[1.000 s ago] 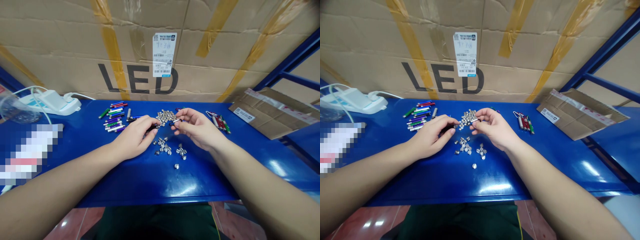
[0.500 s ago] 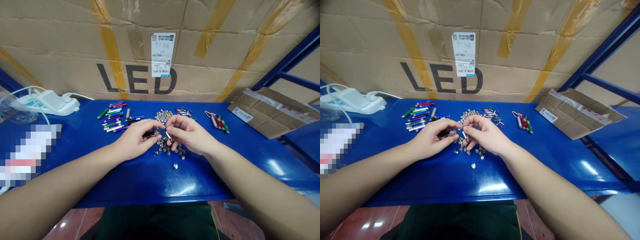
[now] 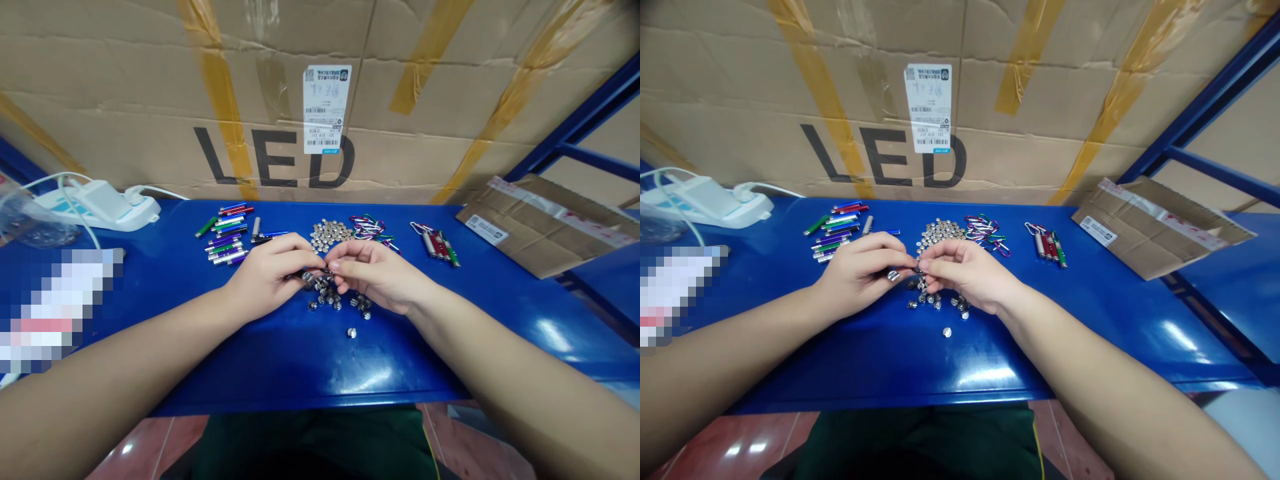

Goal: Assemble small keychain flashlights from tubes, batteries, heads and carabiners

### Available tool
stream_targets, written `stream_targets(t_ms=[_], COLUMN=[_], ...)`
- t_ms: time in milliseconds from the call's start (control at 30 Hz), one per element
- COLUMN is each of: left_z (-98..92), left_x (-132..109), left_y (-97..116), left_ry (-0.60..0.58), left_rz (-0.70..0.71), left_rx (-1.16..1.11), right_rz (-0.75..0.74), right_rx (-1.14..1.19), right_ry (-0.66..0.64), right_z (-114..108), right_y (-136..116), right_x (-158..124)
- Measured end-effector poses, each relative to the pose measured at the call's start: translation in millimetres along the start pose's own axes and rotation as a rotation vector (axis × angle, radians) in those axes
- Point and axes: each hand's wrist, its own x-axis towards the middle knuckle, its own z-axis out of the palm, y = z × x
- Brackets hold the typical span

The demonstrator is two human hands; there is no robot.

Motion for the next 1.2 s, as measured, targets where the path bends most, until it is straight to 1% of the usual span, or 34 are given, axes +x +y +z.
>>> stream_targets(t_ms=[100,200,300,533,600,700,767,900,1033,1100,1200], left_z=[-2.0,-4.1,-4.6,0.0,-0.3,-2.5,-3.8,-2.6,2.7,5.0,6.3], left_x=[0,0,0,-1,0,2,3,2,1,0,0], left_y=[-1,-1,-1,1,4,9,11,11,10,9,8], left_ry=[0.005,0.017,0.012,-0.025,-0.041,-0.075,-0.116,-0.191,-0.242,-0.248,-0.218], left_rz=[0.036,0.066,0.076,-0.006,-0.065,-0.221,-0.298,-0.359,-0.45,-0.477,-0.503], left_rx=[0.051,0.066,0.079,0.02,-0.008,-0.052,-0.087,-0.15,-0.296,-0.373,-0.395], right_rz=[0.067,0.102,0.066,-0.078,-0.121,-0.19,-0.24,-0.302,-0.307,-0.297,-0.305], right_rx=[0.026,0.019,-0.004,-0.116,-0.153,-0.205,-0.219,-0.2,-0.146,-0.125,-0.117], right_ry=[-0.041,-0.045,-0.035,0.019,0.044,0.098,0.149,0.232,0.229,0.213,0.215], right_z=[-4,-6,-5,-1,1,2,3,3,5,7,10], right_y=[-2,-4,-4,0,1,1,0,0,1,2,3], right_x=[-2,-4,-4,0,1,2,2,5,7,7,8])
